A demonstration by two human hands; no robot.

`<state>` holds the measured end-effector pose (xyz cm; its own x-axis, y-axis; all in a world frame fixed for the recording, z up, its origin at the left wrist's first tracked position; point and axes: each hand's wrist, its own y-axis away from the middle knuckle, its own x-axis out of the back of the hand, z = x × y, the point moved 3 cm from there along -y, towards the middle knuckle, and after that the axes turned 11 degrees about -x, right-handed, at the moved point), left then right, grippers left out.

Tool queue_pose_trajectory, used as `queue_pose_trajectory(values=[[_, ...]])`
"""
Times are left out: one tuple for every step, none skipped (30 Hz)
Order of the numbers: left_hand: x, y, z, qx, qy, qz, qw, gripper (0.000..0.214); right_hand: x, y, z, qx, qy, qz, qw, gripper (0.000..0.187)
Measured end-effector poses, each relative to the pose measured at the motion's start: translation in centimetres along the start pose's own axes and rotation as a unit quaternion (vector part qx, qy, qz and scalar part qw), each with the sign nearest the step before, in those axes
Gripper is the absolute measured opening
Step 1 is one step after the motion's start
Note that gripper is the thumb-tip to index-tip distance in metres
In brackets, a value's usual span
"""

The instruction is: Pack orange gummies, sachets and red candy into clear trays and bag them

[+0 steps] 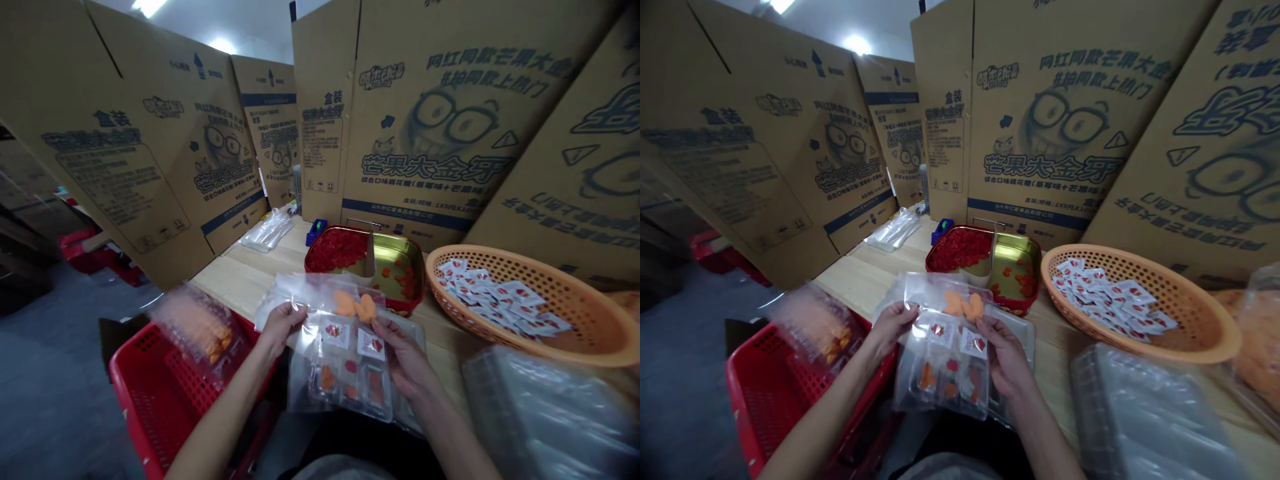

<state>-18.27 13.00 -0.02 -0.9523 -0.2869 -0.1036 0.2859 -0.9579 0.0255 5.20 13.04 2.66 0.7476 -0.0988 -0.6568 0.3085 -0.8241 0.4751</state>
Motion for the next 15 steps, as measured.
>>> queue_pose_trajectory(values=[[0.7, -1.2, 0.1, -0.017, -0.032, 0.024, 0.999, 0.035, 0.2, 0.0, -0.1, -0.010, -0.003, 0.006, 1.000, 0.026], [1.6, -2.5, 0.3, -0.034, -0.065, 0.050, 0.996, 0.032, 0.5, 0.0, -0.2, -0.016, -0.008, 0.012, 1.000, 0.027], [2.6, -3.9, 0.7, -0.049, -0.098, 0.079, 0.991, 0.030, 0.8, 0.0, -0.4, -0.018, -0.014, 0.018, 1.000, 0.028], [3.6, -5.3, 1.1, -0.060, -0.131, 0.104, 0.984, 0.028, 1.2, 0.0, -0.7, -0.014, -0.019, 0.024, 0.999, 0.030], [4.7, -6.6, 1.5, -0.067, -0.162, 0.129, 0.976, 0.025, 1.5, 0.0, -0.9, -0.010, -0.025, 0.030, 0.999, 0.031], [5.7, -7.7, 1.8, -0.070, -0.190, 0.148, 0.968, 0.025, 1.8, 0.1, -1.2, -0.008, -0.031, 0.036, 0.999, 0.031], [6.7, -8.6, 2.1, -0.073, -0.215, 0.163, 0.960, 0.027, 2.1, 0.2, -1.4, -0.009, -0.036, 0.041, 0.998, 0.031], [7.5, -9.4, 2.2, -0.076, -0.237, 0.175, 0.953, 0.028, 2.3, 0.3, -1.6, -0.012, -0.041, 0.046, 0.998, 0.032], [8.1, -10.0, 2.3, -0.079, -0.255, 0.184, 0.946, 0.030, 2.5, 0.4, -1.7, -0.016, -0.043, 0.049, 0.998, 0.032], [8.5, -10.5, 2.2, -0.085, -0.269, 0.191, 0.940, 0.032, 2.7, 0.5, -1.8, -0.021, -0.045, 0.051, 0.997, 0.032], [8.8, -10.8, 2.2, -0.093, -0.278, 0.196, 0.936, 0.033, 2.8, 0.6, -1.9, -0.027, -0.043, 0.053, 0.997, 0.032], [8.9, -11.0, 2.1, -0.102, -0.285, 0.200, 0.932, 0.033, 2.9, 0.7, -1.9, -0.031, -0.040, 0.056, 0.997, 0.032], [9.0, -11.1, 2.0, -0.112, -0.287, 0.204, 0.929, 0.033, 3.0, 0.8, -2.0, -0.034, -0.037, 0.057, 0.997, 0.032], [8.9, -11.1, 2.0, -0.123, -0.287, 0.208, 0.927, 0.033, 3.1, 0.9, -2.0, -0.036, -0.033, 0.058, 0.997, 0.031], [8.8, -11.1, 2.1, -0.134, -0.283, 0.211, 0.926, 0.033, 3.2, 0.9, -2.1, -0.036, -0.030, 0.058, 0.997, 0.031]])
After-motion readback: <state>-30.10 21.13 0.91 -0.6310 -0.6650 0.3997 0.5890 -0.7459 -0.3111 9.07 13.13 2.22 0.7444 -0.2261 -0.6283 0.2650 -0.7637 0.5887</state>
